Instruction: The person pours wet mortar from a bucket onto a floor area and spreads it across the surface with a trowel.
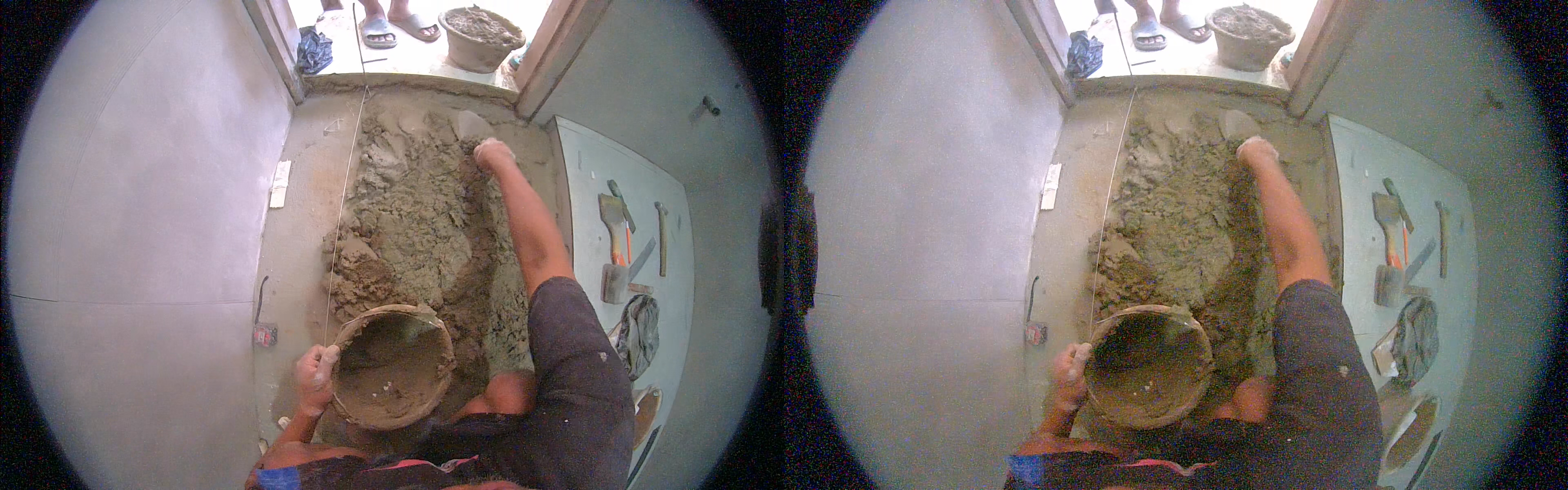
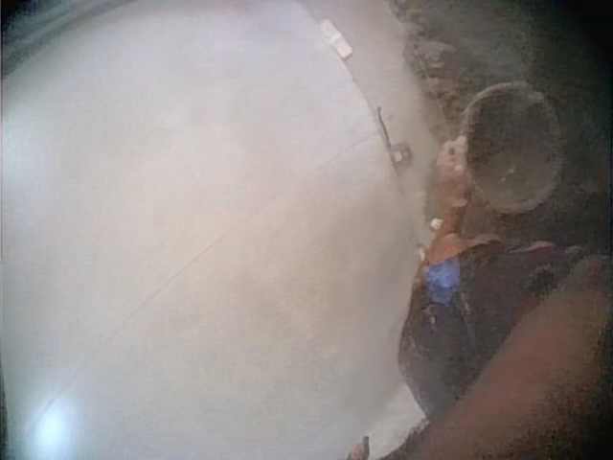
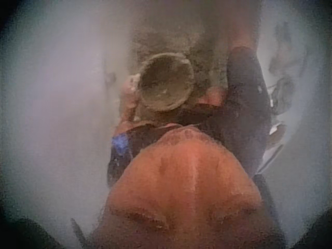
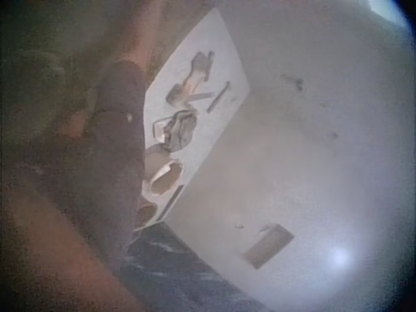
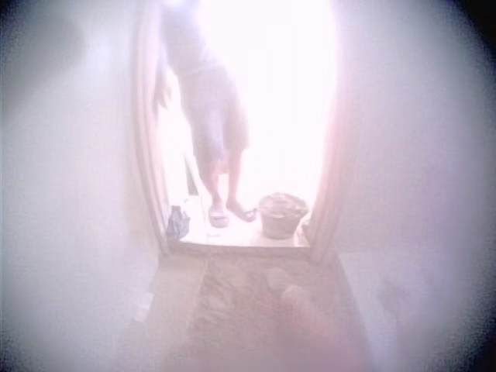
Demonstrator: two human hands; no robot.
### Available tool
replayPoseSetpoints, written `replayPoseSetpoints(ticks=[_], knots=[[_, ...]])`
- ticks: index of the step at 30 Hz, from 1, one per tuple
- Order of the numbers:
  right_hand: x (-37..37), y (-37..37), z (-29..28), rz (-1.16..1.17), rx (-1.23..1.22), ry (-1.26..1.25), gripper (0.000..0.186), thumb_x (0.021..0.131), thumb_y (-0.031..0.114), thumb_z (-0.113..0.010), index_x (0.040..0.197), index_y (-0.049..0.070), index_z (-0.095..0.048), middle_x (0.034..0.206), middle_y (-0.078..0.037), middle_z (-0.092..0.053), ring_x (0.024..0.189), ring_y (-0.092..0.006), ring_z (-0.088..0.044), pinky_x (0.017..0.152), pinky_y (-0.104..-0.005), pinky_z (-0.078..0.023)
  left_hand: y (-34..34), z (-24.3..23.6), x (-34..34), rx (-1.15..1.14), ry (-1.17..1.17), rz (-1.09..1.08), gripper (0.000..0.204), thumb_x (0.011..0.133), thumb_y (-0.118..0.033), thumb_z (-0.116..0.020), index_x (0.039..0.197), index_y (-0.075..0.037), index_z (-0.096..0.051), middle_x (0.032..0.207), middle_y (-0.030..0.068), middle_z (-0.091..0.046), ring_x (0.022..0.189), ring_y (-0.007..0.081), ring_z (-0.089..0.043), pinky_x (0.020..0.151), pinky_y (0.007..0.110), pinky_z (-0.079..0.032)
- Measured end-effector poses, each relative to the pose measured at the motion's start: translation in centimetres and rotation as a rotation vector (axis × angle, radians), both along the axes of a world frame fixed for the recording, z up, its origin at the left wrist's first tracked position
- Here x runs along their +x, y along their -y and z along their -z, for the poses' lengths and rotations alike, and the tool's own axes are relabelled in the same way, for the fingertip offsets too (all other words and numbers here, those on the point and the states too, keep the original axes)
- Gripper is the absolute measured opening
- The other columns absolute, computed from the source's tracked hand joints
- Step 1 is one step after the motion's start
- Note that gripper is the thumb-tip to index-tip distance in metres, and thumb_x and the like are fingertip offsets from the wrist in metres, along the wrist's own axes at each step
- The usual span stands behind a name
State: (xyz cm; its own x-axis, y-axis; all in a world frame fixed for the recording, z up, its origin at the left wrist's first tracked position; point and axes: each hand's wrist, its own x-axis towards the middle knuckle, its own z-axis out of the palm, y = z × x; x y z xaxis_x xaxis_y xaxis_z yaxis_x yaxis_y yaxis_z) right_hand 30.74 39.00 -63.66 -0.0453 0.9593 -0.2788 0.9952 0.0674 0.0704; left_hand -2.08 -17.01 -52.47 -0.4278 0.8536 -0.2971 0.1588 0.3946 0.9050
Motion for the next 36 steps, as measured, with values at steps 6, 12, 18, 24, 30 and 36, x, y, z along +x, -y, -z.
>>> replayPoseSetpoints(ticks=[6,12,18,24,30,36], knots=[[-3.7,3.8,-2.6,0.182,-0.064,-0.095,0.034,0.086,0.02,-0.053,0.116,0.011,-0.066,0.127,-0.009,-0.062,0.115,-0.0345,-0.06,0.092,-0.047,-0.05,2.4,0.9,-1.3,-0.019,-0.027,-0.032,0.039,0.093,-0.031,-0.063,0.068,-0.004,-0.053,0.062,-0.0043,-0.045,0.061,0.0076,-0.039,0.053,0.028,-0.035],[1.0,7.5,-4.0,0.591,-0.311,-0.942,0.027,0.09,0.026,-0.056,0.095,0.0,-0.062,0.081,-0.014,-0.065,0.073,-0.0302,-0.066,0.064,-0.0446,-0.053,1.7,0.6,-0.5,0.028,0.027,-0.034,0.038,0.093,-0.034,-0.062,0.07,-0.006,-0.053,0.065,-0.0051,-0.046,0.063,0.0071,-0.04,0.056,0.027,-0.036],[4.6,23.2,-10.3,0.149,-0.253,-1.16,0.032,0.091,0.036,-0.061,0.095,0.004,-0.055,0.075,-0.007,-0.055,0.063,-0.0145,-0.056,0.055,-0.0334,-0.049,1.4,0.0,-0.3,-0.01,0.092,-0.006,0.036,0.091,-0.034,-0.067,0.07,-0.007,-0.052,0.068,-0.0054,-0.048,0.063,0.0062,-0.04,0.057,0.026,-0.037],[7.1,39.7,-17.8,-0.151,-0.156,-0.881,0.046,0.082,0.038,-0.07,0.111,0.006,-0.053,0.084,-0.01,-0.06,0.081,-0.0214,-0.061,0.072,-0.038,-0.049,-0.9,-2.8,1.5,-0.078,0.11,0.186,0.029,0.083,-0.022,-0.075,0.074,-0.007,-0.052,0.069,-0.0048,-0.049,0.064,0.006,-0.042,0.056,0.026,-0.037],[6.8,49.2,-22.2,-0.56,-0.237,-0.608,0.046,0.08,0.028,-0.069,0.119,0.009,-0.053,0.097,-0.017,-0.06,0.084,-0.0315,-0.064,0.075,-0.0406,-0.051,-3.1,-4.0,2.4,0.066,0.04,0.273,0.025,0.081,-0.018,-0.074,0.079,-0.003,-0.055,0.071,-0.0007,-0.054,0.065,0.0087,-0.047,0.061,0.028,-0.043],[-0.7,48.8,-17.6,-0.427,0.133,-0.385,0.022,0.091,0.014,-0.048,0.112,0.007,-0.052,0.088,-0.017,-0.059,0.079,-0.0364,-0.066,0.065,-0.0478,-0.054,-5.4,-6.0,5.6,0.145,-0.17,0.387,0.025,0.084,-0.022,-0.071,0.081,-0.005,-0.053,0.076,0.0002,-0.055,0.07,0.0111,-0.049,0.065,0.03,-0.043]])
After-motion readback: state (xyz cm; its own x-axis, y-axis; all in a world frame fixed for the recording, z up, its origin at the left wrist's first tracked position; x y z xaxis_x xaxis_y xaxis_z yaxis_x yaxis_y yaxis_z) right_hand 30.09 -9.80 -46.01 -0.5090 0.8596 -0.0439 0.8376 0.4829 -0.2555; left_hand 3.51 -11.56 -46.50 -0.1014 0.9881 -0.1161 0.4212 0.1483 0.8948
